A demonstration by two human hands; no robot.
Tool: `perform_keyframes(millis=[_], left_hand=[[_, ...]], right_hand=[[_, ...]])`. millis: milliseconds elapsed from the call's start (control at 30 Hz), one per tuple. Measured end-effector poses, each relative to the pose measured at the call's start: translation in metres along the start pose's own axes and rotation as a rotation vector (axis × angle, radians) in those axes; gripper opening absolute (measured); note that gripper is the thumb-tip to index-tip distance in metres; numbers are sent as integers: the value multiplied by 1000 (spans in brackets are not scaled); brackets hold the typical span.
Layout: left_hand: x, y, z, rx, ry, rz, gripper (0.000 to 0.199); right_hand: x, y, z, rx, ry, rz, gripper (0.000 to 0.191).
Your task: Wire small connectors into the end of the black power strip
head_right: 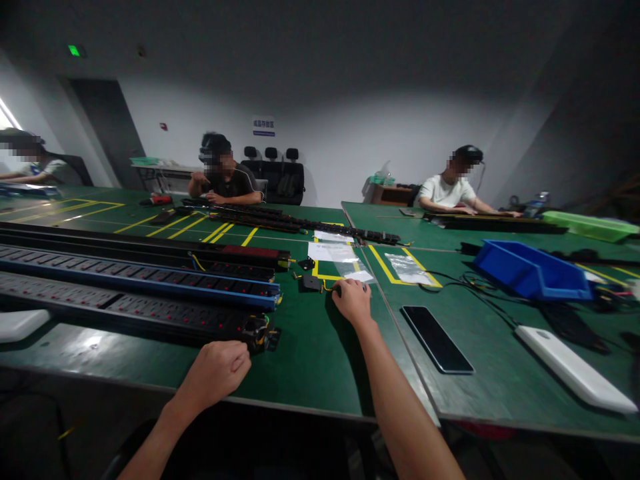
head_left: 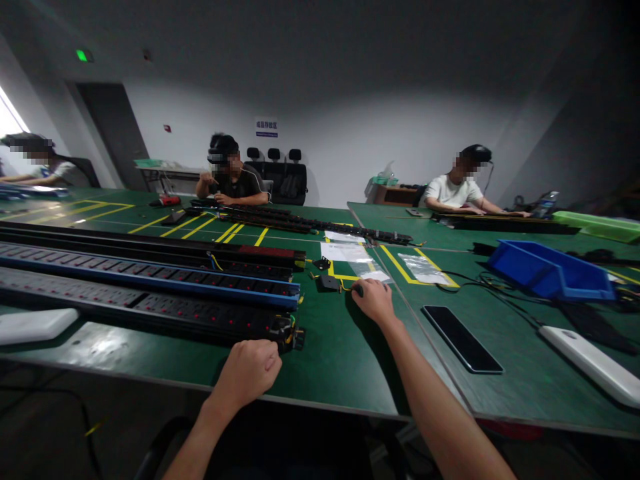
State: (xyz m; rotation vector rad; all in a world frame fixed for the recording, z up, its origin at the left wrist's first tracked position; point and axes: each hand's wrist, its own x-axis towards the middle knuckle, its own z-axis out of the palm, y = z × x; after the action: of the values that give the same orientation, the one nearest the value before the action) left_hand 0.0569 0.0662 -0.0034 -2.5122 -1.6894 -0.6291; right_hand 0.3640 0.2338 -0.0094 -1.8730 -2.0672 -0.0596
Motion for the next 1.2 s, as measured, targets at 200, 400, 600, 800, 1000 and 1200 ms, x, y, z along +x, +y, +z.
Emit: perform_keyframes(millis=[200, 400, 600, 800, 1000, 1200], left_hand=[[0, 1, -2, 5, 1, -1, 26], [-1, -2, 2, 18, 5, 3, 25], [0, -1, 0, 10, 2, 6, 25], [-1, 0, 0, 5, 6, 3, 26], [-1, -1, 1, 1, 0, 2, 25], [-1, -2, 2, 5, -2, -1, 25]], right_hand=[[0, 0, -2, -21, -10, -6, 32], [0, 1, 0, 0, -4, -4, 26], [0, 1, 1, 9, 17, 3, 20], [1, 2, 2, 6, 21, 5, 14], [1, 1, 0, 24, 49, -4, 10], [3, 1, 1, 44, 70, -14, 9]])
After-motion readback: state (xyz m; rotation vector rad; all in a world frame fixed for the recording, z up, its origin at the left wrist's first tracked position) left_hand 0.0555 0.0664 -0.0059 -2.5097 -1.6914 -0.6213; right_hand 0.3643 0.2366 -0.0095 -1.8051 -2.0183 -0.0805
